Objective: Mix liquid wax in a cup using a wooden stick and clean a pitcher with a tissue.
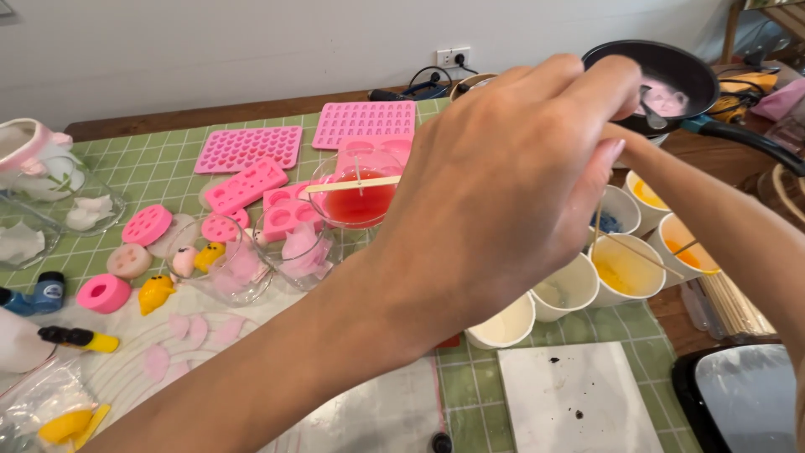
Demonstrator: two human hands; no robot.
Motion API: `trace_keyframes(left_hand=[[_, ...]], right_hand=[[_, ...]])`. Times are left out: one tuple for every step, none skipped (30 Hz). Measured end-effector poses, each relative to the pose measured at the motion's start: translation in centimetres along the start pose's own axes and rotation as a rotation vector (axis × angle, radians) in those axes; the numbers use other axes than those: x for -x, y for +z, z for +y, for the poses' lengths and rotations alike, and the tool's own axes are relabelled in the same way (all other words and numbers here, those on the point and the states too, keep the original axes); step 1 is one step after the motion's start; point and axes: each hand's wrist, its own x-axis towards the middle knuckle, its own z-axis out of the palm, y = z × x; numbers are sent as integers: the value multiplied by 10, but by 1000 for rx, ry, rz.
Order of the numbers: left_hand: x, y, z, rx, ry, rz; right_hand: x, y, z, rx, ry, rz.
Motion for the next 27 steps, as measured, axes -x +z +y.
trace_keyframes(left_hand=[[1, -2, 0, -1, -6, -2], [2, -5, 1, -10, -7, 2], [2, -7, 2, -16, -6, 8], [2, -7, 1, -16, -9, 8], [2, -8, 1, -17, -18, 8], [2, -10, 1, -19, -26, 9], [1, -9, -4, -24, -26, 11], [1, -9, -7, -49, -37, -4], [0, -8, -11, -71, -46, -22], [2, -3, -21, -72, -46, -23], [3, 2, -31, -143, -39, -39], [5, 7, -39, -213, -31, -56], [7, 10, -45, -212, -27, -55], [10, 13, -49, -199, -55, -83], [12, 16, -52, -187, -82, -109], [15, 18, -52, -187, -76, -108], [18, 19, -50, -214, -115, -163], [21, 19, -48, -240, -154, -218], [24, 18, -43, -242, -145, -219], [28, 16, -38, -227, -177, -263], [32, 14, -32, -213, -207, -303], [36, 9, -26, -217, -196, -300], [43, 5, -18, -242, -166, -328], [50, 1, -10, -268, -135, -356], [56, -5, 0, -265, -129, -362], [62, -10, 9, -259, -106, -394], [68, -15, 19, -251, -83, -428]], right_hand=[[-1, 0, 4, 13, 7, -6], [-1, 0, 8, 27, 15, -11], [0, -2, 11, 42, 22, -13], [0, -4, 14, 57, 30, -16], [1, -7, 16, 74, 36, -16], [3, -10, 18, 90, 42, -16], [1, -12, 18, 106, 43, -18], [0, -14, 18, 122, 43, -19], [0, -16, 19, 135, 48, -18], [-5, -23, 21, 149, 52, -17], [-7, -28, 24, 162, 59, -15], [-10, -30, 28, 175, 66, -13], [-5, -32, 19, 174, 65, -9], [1, -34, 9, 169, 42, 20], [7, -36, -2, 164, 17, 49], [18, -34, -15, 164, 15, 55], [30, -32, -29, 143, -55, 102], [43, -30, -44, 122, -124, 150], [61, -22, -60, 120, -127, 158], [81, -13, -75, 211, -244, 275], [101, -6, -92, 306, -363, 394], [129, 7, -114, 307, -369, 404], [160, 22, -133, 380, -463, 463], [190, 38, -151, 453, -557, 522], [216, 52, -158, 450, -551, 529], [241, 67, -164, 423, -575, 470], [267, 83, -169, 395, -597, 412]])
